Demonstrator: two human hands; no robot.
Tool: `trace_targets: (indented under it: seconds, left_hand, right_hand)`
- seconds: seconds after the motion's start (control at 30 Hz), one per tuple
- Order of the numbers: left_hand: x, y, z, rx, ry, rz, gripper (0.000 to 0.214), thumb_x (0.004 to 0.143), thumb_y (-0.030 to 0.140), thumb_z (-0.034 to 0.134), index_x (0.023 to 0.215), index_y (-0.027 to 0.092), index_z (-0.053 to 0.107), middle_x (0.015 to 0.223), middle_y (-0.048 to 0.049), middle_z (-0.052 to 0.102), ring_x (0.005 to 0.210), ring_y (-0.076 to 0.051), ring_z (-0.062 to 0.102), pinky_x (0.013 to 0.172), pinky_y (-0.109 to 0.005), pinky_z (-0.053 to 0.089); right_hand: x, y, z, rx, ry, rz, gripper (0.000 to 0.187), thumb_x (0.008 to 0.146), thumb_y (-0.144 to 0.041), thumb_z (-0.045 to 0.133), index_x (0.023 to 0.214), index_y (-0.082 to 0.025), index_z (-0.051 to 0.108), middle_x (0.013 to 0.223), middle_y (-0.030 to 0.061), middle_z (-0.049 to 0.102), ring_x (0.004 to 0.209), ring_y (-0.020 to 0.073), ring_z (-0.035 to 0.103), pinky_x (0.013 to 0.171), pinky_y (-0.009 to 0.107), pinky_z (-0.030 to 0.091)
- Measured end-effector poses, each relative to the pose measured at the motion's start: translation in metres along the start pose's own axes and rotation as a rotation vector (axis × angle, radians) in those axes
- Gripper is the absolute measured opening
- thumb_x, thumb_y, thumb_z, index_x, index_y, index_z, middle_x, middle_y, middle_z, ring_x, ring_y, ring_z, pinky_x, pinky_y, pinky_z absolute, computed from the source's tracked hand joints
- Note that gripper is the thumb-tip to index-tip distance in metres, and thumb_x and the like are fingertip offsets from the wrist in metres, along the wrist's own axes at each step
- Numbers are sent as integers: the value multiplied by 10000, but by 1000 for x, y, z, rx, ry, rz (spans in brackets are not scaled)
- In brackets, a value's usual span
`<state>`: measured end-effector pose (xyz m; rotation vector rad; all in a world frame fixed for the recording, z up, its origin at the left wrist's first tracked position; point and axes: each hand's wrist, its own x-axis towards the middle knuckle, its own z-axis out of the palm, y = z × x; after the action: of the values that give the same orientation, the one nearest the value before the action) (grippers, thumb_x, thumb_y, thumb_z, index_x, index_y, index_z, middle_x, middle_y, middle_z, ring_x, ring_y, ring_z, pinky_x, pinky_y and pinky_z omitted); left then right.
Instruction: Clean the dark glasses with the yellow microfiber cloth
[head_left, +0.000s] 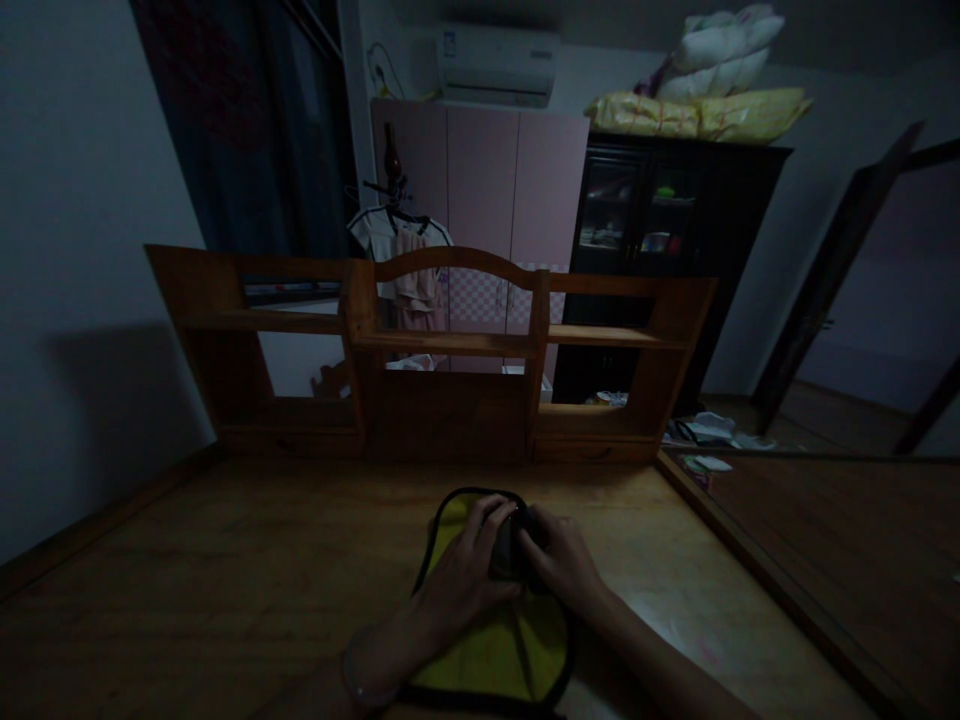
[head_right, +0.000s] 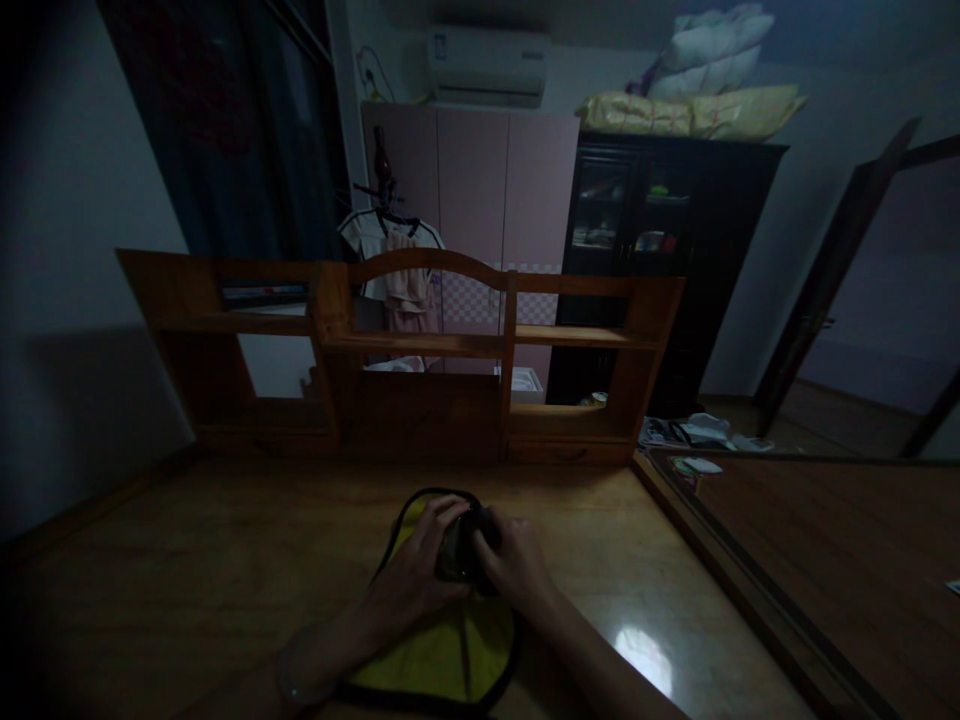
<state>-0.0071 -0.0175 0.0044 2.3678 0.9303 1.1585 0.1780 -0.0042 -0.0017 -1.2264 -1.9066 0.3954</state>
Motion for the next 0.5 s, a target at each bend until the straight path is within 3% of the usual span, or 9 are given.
trace_targets:
  seconds: [0.5]
  left_hand:
    - [-2, -3, 2, 11, -24, -25, 918, 649, 26, 745, 1408, 295, 305, 1429, -93, 338, 1264, -282, 458, 1040, -483, 451]
  right_hand:
    - [1, -3, 0, 1, -2, 14, 118, 884, -262, 536, 833, -189, 613, 692, 27, 680, 609, 181, 626, 543, 241, 380]
